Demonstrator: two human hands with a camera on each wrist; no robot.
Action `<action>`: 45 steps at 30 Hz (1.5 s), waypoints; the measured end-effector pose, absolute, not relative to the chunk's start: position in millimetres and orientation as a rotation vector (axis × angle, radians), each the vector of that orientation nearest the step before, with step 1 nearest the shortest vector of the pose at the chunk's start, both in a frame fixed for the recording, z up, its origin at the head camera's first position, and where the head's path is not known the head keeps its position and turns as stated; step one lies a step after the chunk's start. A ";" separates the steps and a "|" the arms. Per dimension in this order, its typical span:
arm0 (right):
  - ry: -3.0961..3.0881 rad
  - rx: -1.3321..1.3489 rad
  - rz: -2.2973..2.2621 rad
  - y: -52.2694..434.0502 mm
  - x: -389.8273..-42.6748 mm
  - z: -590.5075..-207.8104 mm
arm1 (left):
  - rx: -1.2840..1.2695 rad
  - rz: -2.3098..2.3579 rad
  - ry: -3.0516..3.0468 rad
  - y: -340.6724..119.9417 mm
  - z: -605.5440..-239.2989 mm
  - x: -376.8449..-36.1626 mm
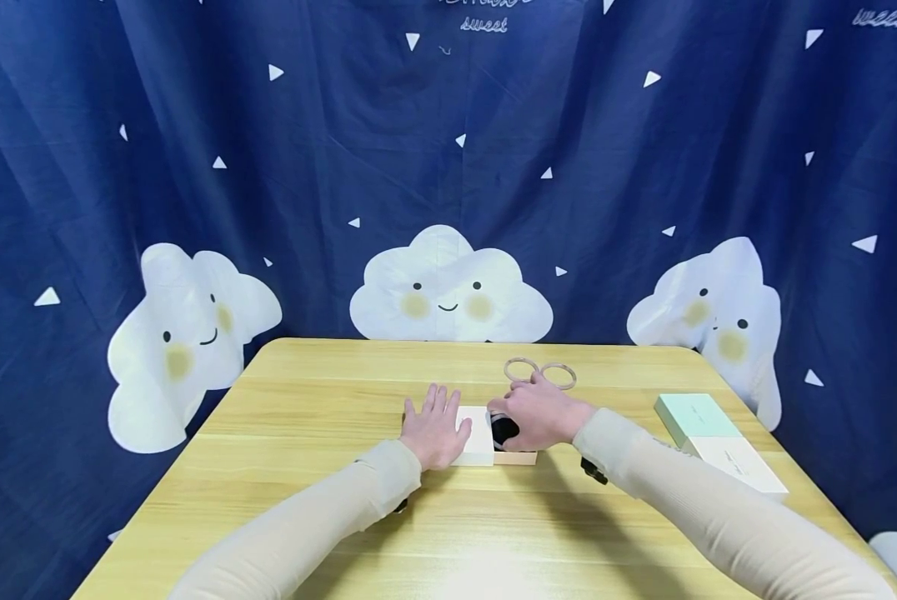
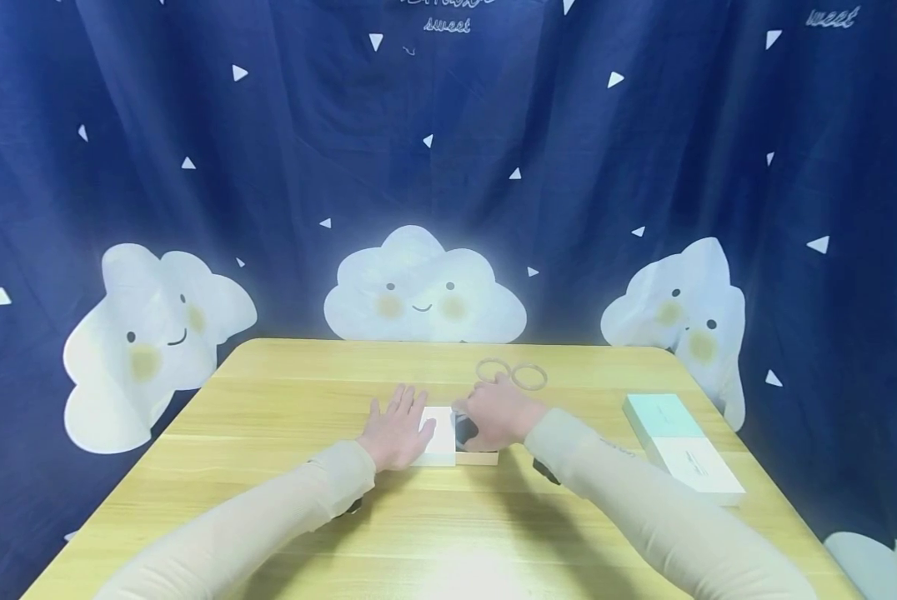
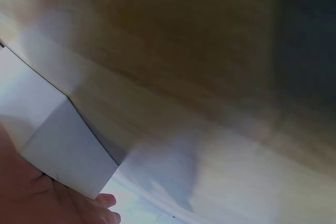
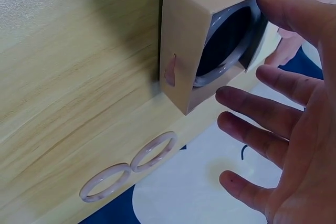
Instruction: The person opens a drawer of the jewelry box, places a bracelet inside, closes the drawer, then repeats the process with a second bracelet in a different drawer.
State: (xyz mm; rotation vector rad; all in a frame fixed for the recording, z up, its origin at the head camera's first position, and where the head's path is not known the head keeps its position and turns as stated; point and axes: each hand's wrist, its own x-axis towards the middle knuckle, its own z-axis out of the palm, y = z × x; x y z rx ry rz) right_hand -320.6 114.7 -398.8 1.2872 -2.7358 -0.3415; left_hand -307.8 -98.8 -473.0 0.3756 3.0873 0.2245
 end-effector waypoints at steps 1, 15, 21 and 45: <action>-2.738 1.286 -0.336 115.5 -321.0 -399.2 | 0.372 0.221 3.085 -99.0 -473.3 -308.3; -2.862 1.246 -0.139 130.1 -316.8 -394.2 | 0.370 0.233 3.095 -98.5 -477.0 -310.6; -2.893 1.217 -0.124 136.4 -315.4 -395.5 | 0.377 0.242 3.090 -98.8 -477.3 -311.5; -2.976 1.182 -0.141 156.9 -314.2 -399.5 | 0.366 0.226 3.083 -96.8 -465.3 -302.1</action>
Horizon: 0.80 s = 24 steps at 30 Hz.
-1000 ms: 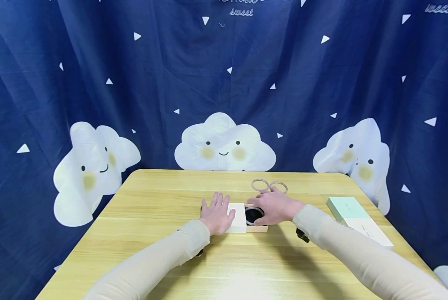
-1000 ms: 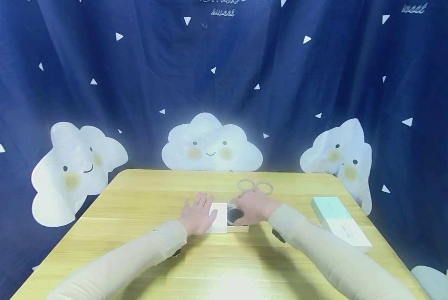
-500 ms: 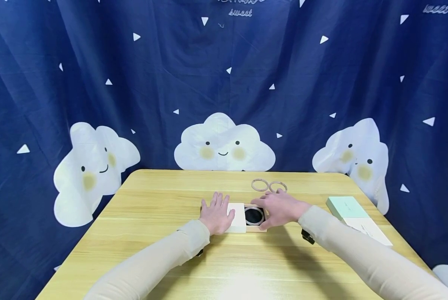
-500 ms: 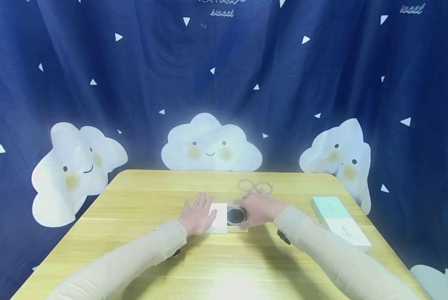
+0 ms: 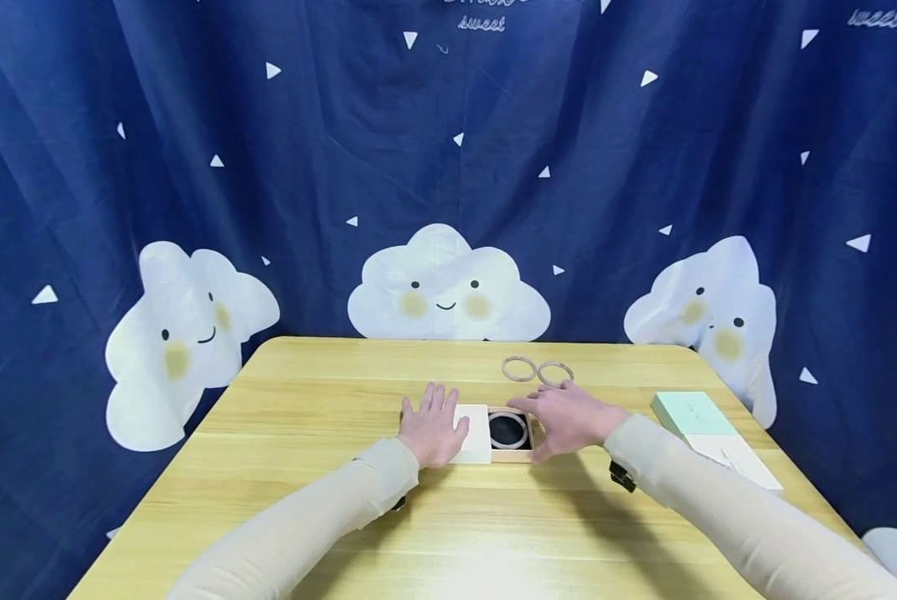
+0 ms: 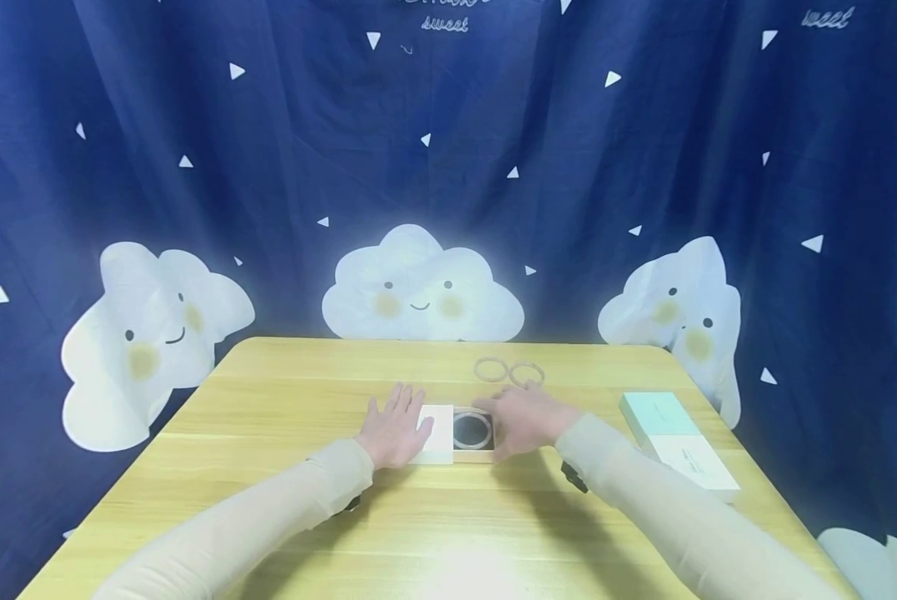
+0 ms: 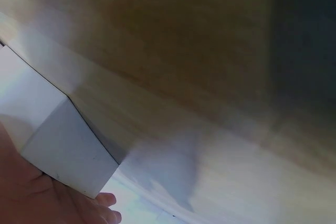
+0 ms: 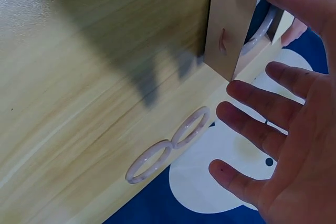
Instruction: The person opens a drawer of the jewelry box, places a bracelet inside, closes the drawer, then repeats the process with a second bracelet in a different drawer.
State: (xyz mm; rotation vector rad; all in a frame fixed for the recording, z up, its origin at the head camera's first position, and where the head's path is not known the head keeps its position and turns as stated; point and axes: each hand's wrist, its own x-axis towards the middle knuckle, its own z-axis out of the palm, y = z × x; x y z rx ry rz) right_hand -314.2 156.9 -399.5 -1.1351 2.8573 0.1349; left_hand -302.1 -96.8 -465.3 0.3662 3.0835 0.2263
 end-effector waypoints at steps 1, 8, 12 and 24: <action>2.858 -1.136 0.132 157.3 -313.9 -399.6 | 0.366 0.224 3.084 -96.7 -464.5 -301.7; 2.863 -1.122 0.055 160.1 -311.3 -401.1 | 0.370 0.266 3.090 -96.7 -464.8 -301.3; 2.873 -1.134 0.031 161.6 -312.0 -403.8 | 0.375 0.276 3.103 -97.0 -467.2 -302.7; 2.877 -1.125 -0.057 166.9 -312.4 -407.0 | 0.387 0.302 3.107 -98.0 -469.8 -305.0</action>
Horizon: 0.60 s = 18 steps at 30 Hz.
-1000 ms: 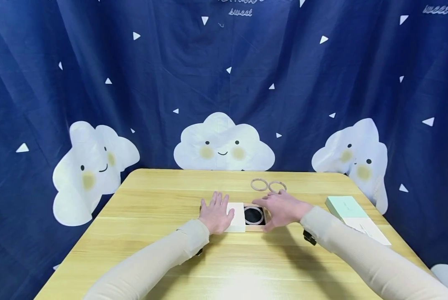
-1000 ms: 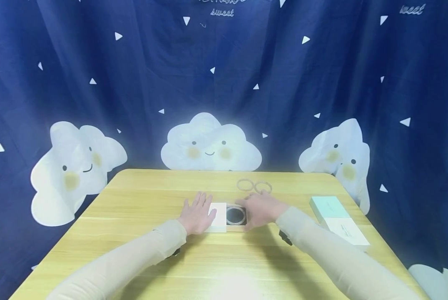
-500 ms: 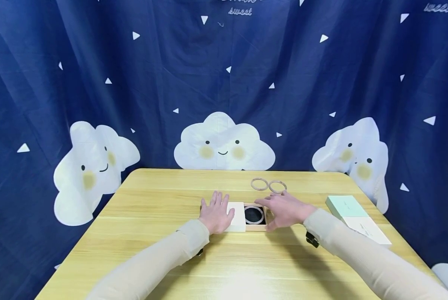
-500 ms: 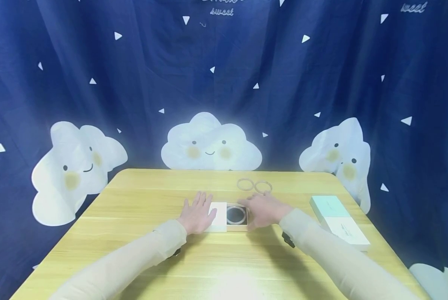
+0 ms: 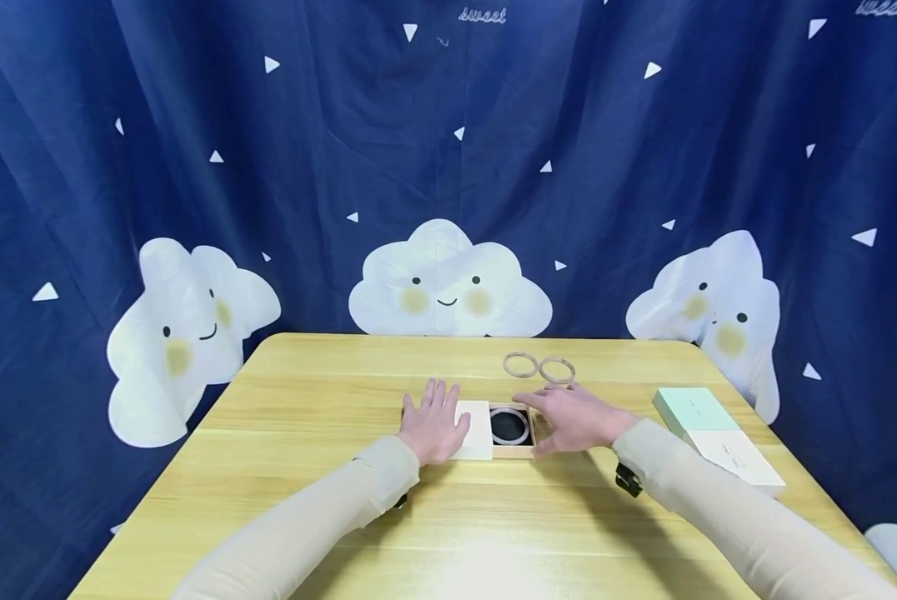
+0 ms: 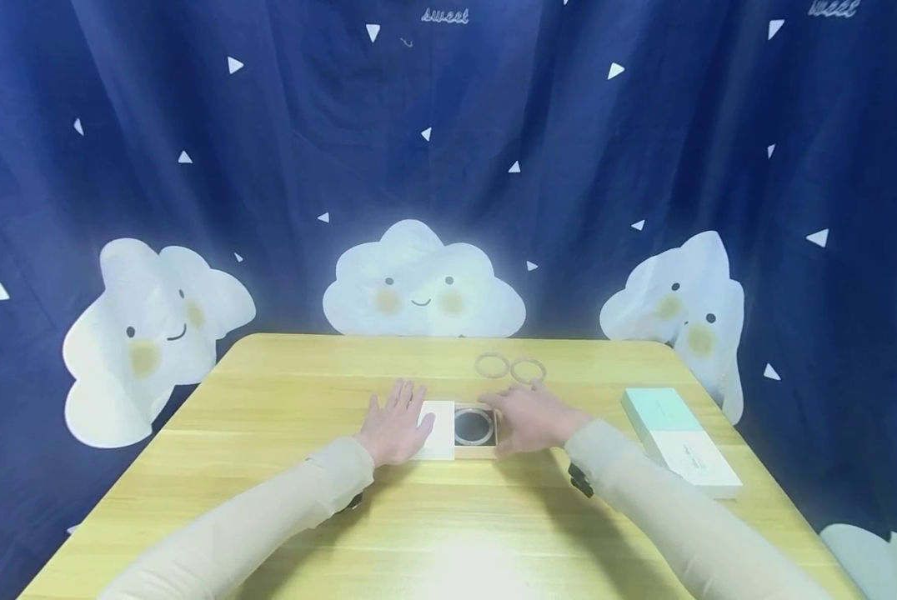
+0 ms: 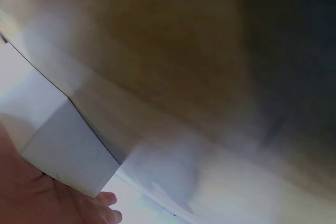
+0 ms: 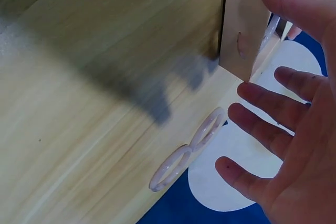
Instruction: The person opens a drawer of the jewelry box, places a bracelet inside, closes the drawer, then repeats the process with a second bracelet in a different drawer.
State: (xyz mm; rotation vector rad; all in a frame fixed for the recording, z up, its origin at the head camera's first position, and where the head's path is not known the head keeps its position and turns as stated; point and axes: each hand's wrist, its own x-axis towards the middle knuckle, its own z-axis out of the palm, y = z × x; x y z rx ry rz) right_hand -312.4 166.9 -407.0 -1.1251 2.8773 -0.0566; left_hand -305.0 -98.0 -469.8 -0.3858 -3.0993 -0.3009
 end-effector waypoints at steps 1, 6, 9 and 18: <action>2.877 -1.125 -0.064 167.6 -312.6 -407.6 | -0.387 -0.296 -3.104 -98.1 -470.3 -305.3; 2.878 -1.140 -0.092 169.4 -314.1 -410.4 | -0.391 -0.296 -3.111 -97.8 -471.1 -306.2; 2.875 -1.127 -0.108 169.8 -314.8 -411.0 | -0.388 -0.306 -3.112 -97.5 -470.5 -306.8; 2.869 -1.099 -0.126 171.8 -318.8 -416.4 | -0.385 -0.304 -3.130 -97.5 -468.6 -306.7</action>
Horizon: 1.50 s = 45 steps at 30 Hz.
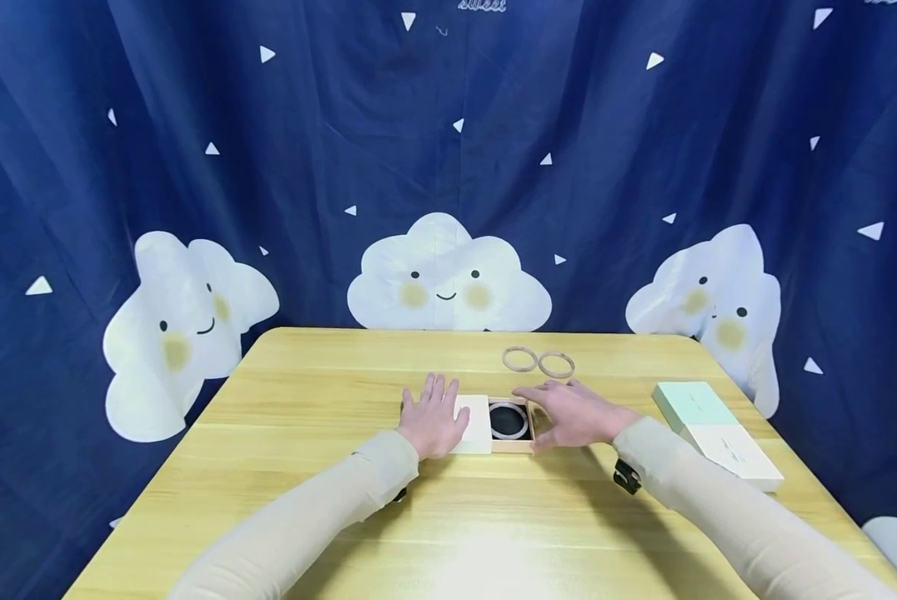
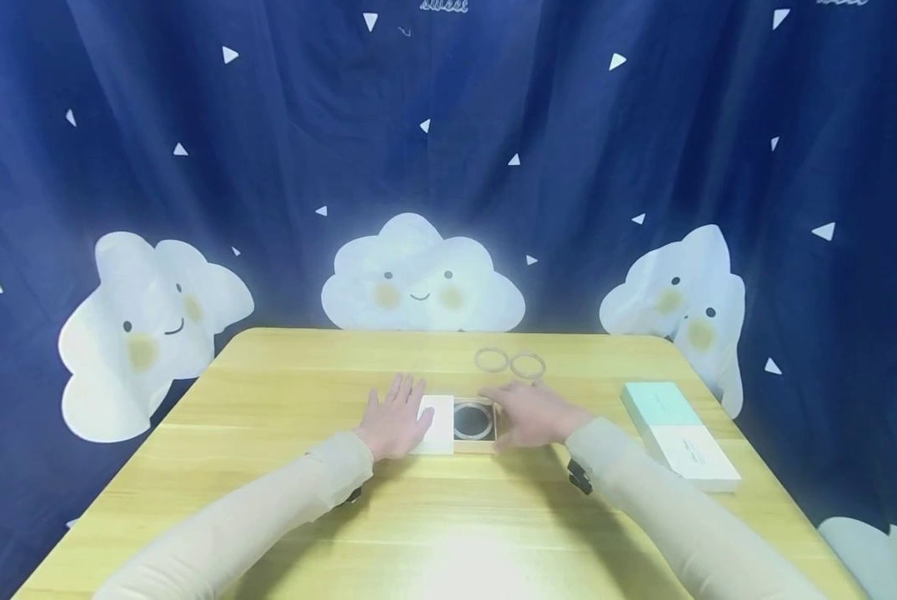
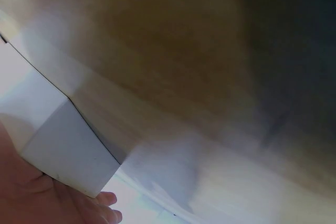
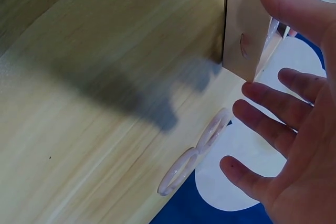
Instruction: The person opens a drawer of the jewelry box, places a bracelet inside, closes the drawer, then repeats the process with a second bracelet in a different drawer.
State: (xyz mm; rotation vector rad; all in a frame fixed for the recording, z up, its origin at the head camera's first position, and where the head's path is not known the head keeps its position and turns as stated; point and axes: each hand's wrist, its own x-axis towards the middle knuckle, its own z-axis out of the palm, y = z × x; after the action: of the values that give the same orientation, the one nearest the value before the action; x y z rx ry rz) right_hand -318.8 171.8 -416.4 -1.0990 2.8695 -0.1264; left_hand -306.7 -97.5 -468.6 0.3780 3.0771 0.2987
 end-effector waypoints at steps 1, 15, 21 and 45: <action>2.871 -1.102 -0.129 172.1 -319.1 -416.8 | 0.376 0.303 3.075 -97.4 -467.4 -306.2; 2.869 -1.087 -0.172 173.6 -319.3 -418.2 | 0.383 0.285 3.068 -97.7 -469.2 -308.3; 2.878 -1.102 -0.165 173.7 -321.1 -419.2 | 0.378 0.293 3.070 -97.8 -466.7 -307.6; 2.883 -1.153 -0.227 169.4 -317.0 -418.6 | 0.351 0.267 3.059 -95.5 -460.6 -302.7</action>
State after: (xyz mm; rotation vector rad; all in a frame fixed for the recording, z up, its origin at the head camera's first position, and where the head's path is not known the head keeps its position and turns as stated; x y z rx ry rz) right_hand -317.0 169.4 -418.6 -1.1534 2.8827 -0.2269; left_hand -302.7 -95.5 -460.6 0.3509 3.0587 0.2675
